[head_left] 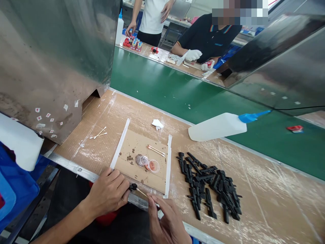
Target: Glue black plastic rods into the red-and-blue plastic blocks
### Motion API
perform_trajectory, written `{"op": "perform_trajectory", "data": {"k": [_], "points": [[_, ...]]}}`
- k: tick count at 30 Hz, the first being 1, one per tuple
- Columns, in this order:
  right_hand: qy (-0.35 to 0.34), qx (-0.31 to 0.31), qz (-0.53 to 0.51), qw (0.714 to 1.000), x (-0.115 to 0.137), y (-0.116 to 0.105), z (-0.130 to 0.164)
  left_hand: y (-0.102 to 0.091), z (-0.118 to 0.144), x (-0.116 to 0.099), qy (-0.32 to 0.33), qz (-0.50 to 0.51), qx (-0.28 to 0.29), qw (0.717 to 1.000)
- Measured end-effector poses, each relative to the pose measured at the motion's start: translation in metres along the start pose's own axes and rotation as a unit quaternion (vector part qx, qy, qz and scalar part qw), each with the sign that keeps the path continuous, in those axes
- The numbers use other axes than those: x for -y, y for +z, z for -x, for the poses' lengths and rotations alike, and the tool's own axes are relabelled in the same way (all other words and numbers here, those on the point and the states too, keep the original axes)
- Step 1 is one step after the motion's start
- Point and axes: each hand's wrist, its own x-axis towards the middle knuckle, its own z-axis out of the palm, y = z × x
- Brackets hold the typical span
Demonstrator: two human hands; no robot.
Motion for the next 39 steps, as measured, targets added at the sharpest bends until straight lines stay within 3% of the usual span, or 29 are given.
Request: {"op": "perform_trajectory", "data": {"k": [29, 33, 39], "points": [[-0.004, 0.008, 0.002, 1.0, -0.008, -0.002, 0.007, 0.001, 0.001, -0.001, -0.002, -0.006, -0.001, 1.0], [0.055, 0.009, -0.033, 0.998, -0.006, -0.003, 0.005, 0.0, 0.0, -0.001, 0.0, -0.004, -0.002, 1.0], [0.245, -0.036, -0.045, 0.968, -0.018, -0.008, 0.007, 0.0, 0.001, 0.0, -0.002, 0.0, -0.011, 1.0]]}}
